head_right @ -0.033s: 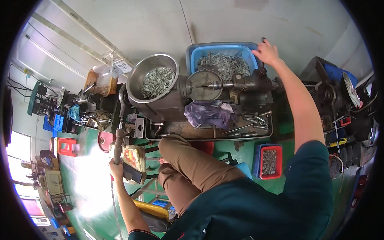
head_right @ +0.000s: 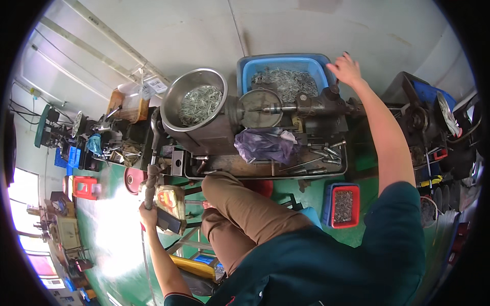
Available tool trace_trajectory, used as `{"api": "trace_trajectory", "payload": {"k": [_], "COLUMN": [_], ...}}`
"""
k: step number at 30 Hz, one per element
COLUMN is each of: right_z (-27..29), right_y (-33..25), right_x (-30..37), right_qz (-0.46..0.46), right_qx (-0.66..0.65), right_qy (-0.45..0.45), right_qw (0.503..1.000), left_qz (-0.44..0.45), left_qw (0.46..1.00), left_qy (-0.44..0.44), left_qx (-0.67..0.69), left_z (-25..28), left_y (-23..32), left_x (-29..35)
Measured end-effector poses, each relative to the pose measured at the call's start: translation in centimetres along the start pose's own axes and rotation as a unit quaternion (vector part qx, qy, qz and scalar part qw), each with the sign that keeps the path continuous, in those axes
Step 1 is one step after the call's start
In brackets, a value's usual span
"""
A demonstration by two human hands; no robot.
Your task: The person machines small metal pins by repeatedly picking them from a bowl, inserting them into a machine spindle, and operating the lever by hand. The person then adjusts parts of the machine before standing up.
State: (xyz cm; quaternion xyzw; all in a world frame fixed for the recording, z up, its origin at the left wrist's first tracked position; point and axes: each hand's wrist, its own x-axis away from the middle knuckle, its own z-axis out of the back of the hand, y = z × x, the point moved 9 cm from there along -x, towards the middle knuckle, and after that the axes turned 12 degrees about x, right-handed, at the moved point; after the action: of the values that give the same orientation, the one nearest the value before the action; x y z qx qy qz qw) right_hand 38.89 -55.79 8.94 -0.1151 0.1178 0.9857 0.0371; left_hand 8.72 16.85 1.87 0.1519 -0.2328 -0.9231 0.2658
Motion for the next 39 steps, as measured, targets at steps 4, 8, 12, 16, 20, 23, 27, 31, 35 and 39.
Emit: {"api": "trace_trajectory", "payload": {"k": [4,8,12,16,20,23,27,31,35,39], "right_z": [-0.3,4.2,4.3,3.6,4.0,3.9,3.9,4.0,3.8,3.7], "right_y": [6.5,6.2,6.3,6.4,6.2,6.2,6.2,6.3,6.0,5.9], "right_x": [6.8,12.4,14.4,14.8,15.1,15.1,15.2,15.2,15.1,15.3], "right_qz": [-0.082,-0.061,-0.067,-0.091,-0.09,-0.098,-0.104,-0.111,-0.116,-0.116], "right_qx": [-0.038,0.031,0.026,0.026,0.031,0.027,0.033,0.034,0.025,0.024], "right_qy": [0.087,0.07,0.049,0.009,0.022,0.009,0.012,0.014,-0.009,-0.033], "right_qw": [0.992,0.995,0.996,0.995,0.995,0.995,0.994,0.993,0.993,0.992], "left_qz": [-0.011,0.009,0.014,0.021,0.031,0.03,0.025,0.013,0.002,-0.012], "left_qw": [1.0,1.0,1.0,0.999,0.999,0.999,1.0,1.0,1.0,1.0], "left_qy": [0.02,0.0,-0.009,-0.02,-0.018,-0.02,-0.015,-0.014,-0.001,0.012], "left_qx": [0.003,0.025,0.012,0.022,0.019,0.014,0.01,0.012,0.006,-0.012], "left_z": [0.2,0.0,-0.3,-0.4,-0.3,-0.3,-0.3,-0.3,-0.2,-0.5], "left_y": [-0.2,-0.1,-0.2,0.2,0.3,0.2,0.4,1.1,0.1,-1.0], "left_x": [0.1,0.1,0.0,0.2,0.3,0.2,0.2,0.3,0.3,0.2]}}
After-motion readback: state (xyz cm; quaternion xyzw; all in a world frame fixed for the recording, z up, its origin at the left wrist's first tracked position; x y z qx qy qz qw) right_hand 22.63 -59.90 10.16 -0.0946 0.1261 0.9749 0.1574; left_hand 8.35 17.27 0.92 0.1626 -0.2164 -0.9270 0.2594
